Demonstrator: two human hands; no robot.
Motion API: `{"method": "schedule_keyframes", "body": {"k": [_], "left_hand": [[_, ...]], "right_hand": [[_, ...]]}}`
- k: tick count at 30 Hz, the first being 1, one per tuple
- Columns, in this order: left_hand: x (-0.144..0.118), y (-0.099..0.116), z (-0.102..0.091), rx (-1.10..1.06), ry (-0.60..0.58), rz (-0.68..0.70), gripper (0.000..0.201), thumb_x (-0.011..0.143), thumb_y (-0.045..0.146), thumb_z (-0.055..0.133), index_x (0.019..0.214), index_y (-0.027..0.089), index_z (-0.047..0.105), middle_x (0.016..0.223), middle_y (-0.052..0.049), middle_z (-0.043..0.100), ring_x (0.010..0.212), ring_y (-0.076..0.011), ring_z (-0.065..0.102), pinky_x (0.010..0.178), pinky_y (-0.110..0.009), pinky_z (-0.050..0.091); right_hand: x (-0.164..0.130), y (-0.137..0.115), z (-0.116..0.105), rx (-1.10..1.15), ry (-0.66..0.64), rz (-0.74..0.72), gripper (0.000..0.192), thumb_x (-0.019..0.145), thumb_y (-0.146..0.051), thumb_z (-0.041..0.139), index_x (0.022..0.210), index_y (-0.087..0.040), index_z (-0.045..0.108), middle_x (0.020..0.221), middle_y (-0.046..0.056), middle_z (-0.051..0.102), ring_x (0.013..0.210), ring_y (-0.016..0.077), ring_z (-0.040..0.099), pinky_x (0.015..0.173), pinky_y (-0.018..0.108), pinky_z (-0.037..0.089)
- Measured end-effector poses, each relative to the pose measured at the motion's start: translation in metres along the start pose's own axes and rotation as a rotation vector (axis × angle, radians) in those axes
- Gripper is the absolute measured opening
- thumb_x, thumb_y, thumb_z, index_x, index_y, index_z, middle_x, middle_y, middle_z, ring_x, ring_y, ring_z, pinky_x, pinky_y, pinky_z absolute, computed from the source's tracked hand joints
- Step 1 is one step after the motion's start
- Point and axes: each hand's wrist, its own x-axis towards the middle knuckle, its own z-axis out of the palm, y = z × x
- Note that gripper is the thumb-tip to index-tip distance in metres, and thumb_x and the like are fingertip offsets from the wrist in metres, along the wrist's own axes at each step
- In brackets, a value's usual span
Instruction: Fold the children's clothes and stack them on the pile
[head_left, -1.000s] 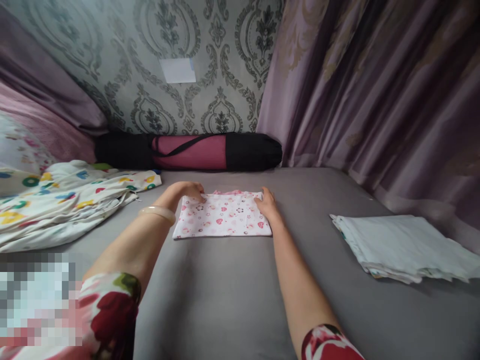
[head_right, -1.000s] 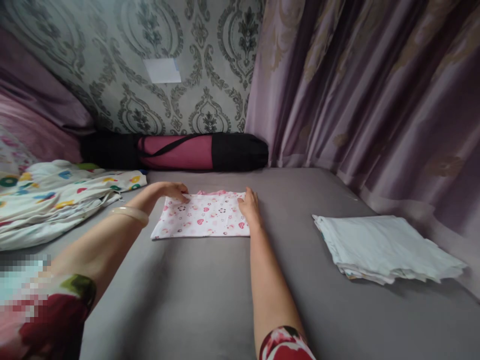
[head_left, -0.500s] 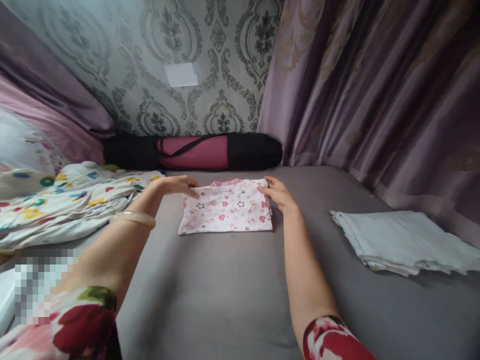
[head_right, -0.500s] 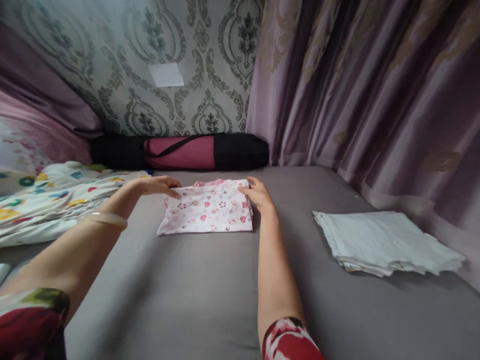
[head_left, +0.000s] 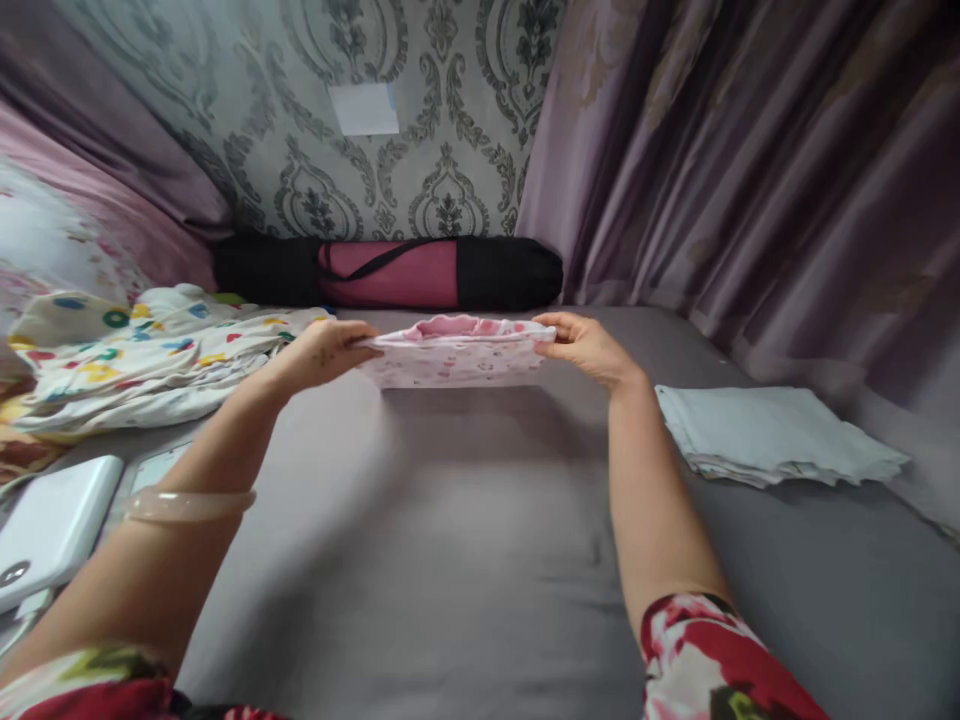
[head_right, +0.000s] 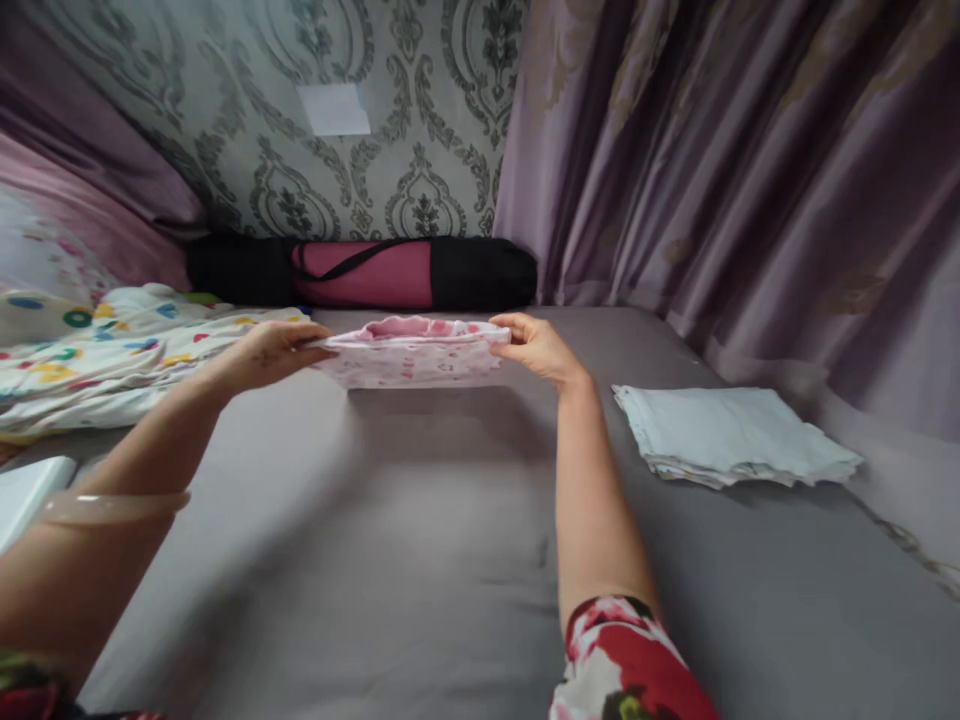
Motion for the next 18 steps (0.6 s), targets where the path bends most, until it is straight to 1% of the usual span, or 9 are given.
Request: {"method": "schedule_keyframes", "body": {"k": [3, 5, 7, 8, 10, 13, 15, 18], "left_hand": [[-0.037, -0.009, 0.024, 0.039, -0.183, 0.090, 0.044, 0.084, 0.049, 0.045, 0.105, 0.018, 0.069, 0.078, -0.001, 0.067, 0.070, -0.0156, 0.058, 0.065, -0.021, 0.043], [-0.062, -0.015, 0.041, 0.039, -0.256, 0.107, 0.042, 0.086, 0.043, 0.043, 0.113, 0.021, 0.066, 0.089, -0.002, 0.071, 0.075, -0.0168, 0.062, 0.070, -0.022, 0.045], [-0.083, -0.019, 0.055, 0.042, -0.308, 0.148, 0.040, 0.087, 0.034, 0.042, 0.119, 0.023, 0.064, 0.099, -0.003, 0.073, 0.081, -0.0177, 0.065, 0.076, -0.023, 0.047], [-0.092, -0.020, 0.060, 0.043, -0.316, 0.176, 0.041, 0.087, 0.030, 0.041, 0.121, 0.024, 0.063, 0.104, -0.003, 0.072, 0.085, -0.0185, 0.067, 0.079, -0.024, 0.047], [-0.107, -0.021, 0.069, 0.045, -0.290, 0.230, 0.044, 0.087, 0.022, 0.039, 0.125, 0.025, 0.061, 0.116, -0.004, 0.069, 0.099, -0.0212, 0.066, 0.086, -0.027, 0.048], [-0.118, -0.020, 0.076, 0.056, -0.247, 0.311, 0.050, 0.085, 0.014, 0.037, 0.129, 0.025, 0.058, 0.132, -0.005, 0.060, 0.119, -0.0234, 0.058, 0.096, -0.032, 0.047], [-0.121, -0.021, 0.079, 0.077, -0.249, 0.351, 0.052, 0.085, 0.010, 0.036, 0.128, 0.026, 0.060, 0.136, -0.005, 0.058, 0.123, -0.0226, 0.055, 0.100, -0.034, 0.045], [-0.124, -0.021, 0.078, 0.111, -0.229, 0.367, 0.050, 0.084, 0.011, 0.038, 0.124, 0.026, 0.063, 0.134, -0.005, 0.059, 0.124, -0.0230, 0.054, 0.107, -0.040, 0.041]], "right_hand": [[-0.031, 0.007, 0.004, -0.075, -0.186, 0.072, 0.043, 0.063, -0.030, 0.081, 0.103, -0.019, 0.071, 0.095, 0.002, 0.073, 0.086, 0.0170, 0.066, 0.083, 0.032, 0.053], [-0.055, 0.016, 0.008, -0.147, -0.273, 0.075, 0.039, 0.069, -0.032, 0.076, 0.105, -0.018, 0.071, 0.098, 0.003, 0.072, 0.087, 0.0178, 0.066, 0.084, 0.032, 0.052], [-0.077, 0.025, 0.013, -0.271, -0.324, 0.039, 0.035, 0.076, -0.031, 0.070, 0.110, -0.019, 0.069, 0.106, 0.004, 0.071, 0.093, 0.0189, 0.065, 0.088, 0.033, 0.050], [-0.087, 0.029, 0.015, -0.352, -0.337, 0.008, 0.035, 0.079, -0.029, 0.068, 0.112, -0.019, 0.068, 0.110, 0.005, 0.070, 0.097, 0.0197, 0.064, 0.090, 0.035, 0.049], [-0.104, 0.033, 0.018, -0.529, -0.364, -0.081, 0.035, 0.084, -0.022, 0.061, 0.119, -0.021, 0.065, 0.117, 0.007, 0.066, 0.106, 0.0211, 0.060, 0.096, 0.037, 0.045], [-0.120, 0.031, 0.024, -0.759, -0.447, -0.215, 0.047, 0.086, -0.007, 0.048, 0.128, -0.025, 0.059, 0.118, 0.008, 0.062, 0.111, 0.0207, 0.055, 0.097, 0.037, 0.043], [-0.128, 0.028, 0.028, -0.865, -0.503, -0.252, 0.058, 0.083, 0.001, 0.041, 0.130, -0.028, 0.059, 0.115, 0.007, 0.060, 0.106, 0.0197, 0.054, 0.094, 0.036, 0.044], [-0.135, 0.025, 0.032, -0.943, -0.516, -0.252, 0.067, 0.075, 0.005, 0.041, 0.129, -0.029, 0.059, 0.112, 0.007, 0.059, 0.102, 0.0195, 0.053, 0.092, 0.035, 0.044]]}}
